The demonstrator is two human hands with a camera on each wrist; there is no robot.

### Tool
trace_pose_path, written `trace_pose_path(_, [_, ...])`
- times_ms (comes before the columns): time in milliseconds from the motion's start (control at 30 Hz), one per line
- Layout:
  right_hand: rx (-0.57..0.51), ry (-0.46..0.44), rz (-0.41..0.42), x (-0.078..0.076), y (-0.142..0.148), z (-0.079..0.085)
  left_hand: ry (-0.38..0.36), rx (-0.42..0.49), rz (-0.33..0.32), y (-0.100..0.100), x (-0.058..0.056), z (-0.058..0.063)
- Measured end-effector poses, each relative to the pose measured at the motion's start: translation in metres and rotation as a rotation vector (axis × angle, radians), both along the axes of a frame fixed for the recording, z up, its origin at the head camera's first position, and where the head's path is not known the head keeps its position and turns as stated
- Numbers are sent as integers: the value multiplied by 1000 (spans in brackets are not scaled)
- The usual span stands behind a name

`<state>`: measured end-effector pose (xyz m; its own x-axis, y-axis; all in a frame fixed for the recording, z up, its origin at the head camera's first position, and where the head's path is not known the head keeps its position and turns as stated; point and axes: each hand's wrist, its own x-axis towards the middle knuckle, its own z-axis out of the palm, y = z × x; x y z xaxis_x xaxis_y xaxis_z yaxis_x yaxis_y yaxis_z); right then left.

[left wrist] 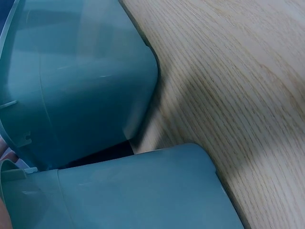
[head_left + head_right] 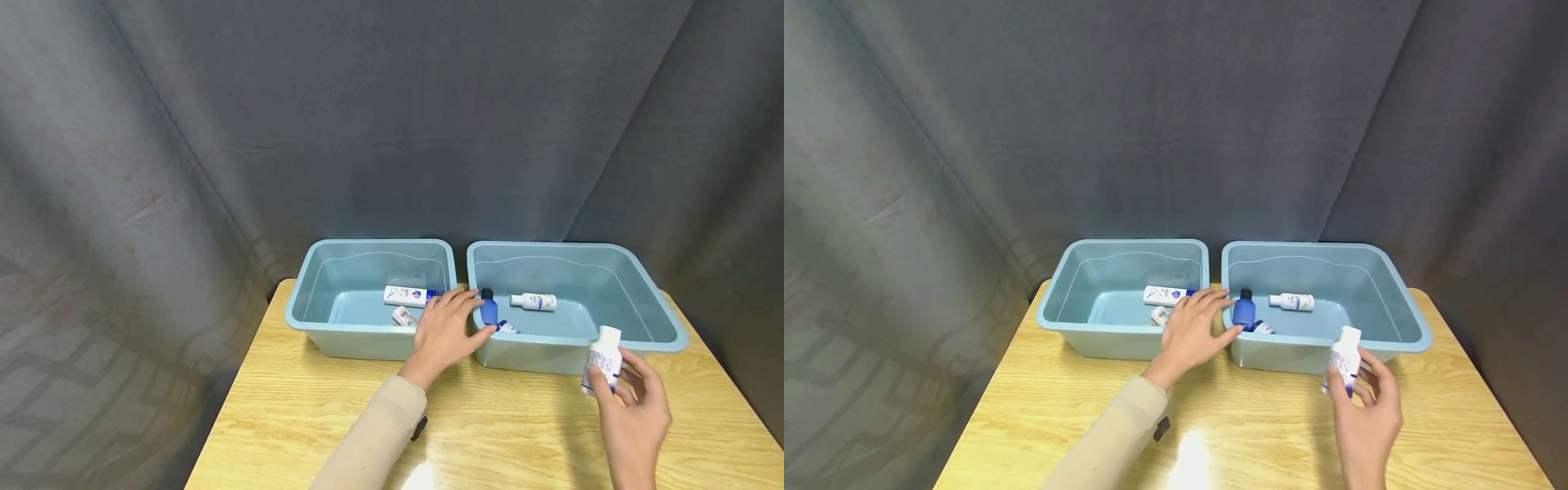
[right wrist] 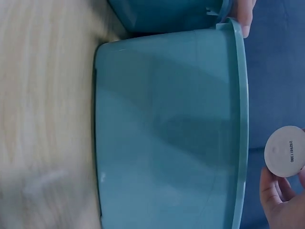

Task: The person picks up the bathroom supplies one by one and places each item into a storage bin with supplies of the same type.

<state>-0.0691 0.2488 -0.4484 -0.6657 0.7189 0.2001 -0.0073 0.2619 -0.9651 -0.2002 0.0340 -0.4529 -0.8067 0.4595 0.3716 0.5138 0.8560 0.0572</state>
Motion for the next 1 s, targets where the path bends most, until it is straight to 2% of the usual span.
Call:
trace_pose_path(200, [38, 8, 6, -7, -4, 8, -7, -7, 7, 0, 0, 0])
trace_pose_path(433, [9, 46, 45, -14, -9, 18, -5, -4, 8, 0, 0, 0])
trace_pose_path(1000, [94, 22, 140, -32, -11, 33, -2, -3, 5, 0, -1, 0])
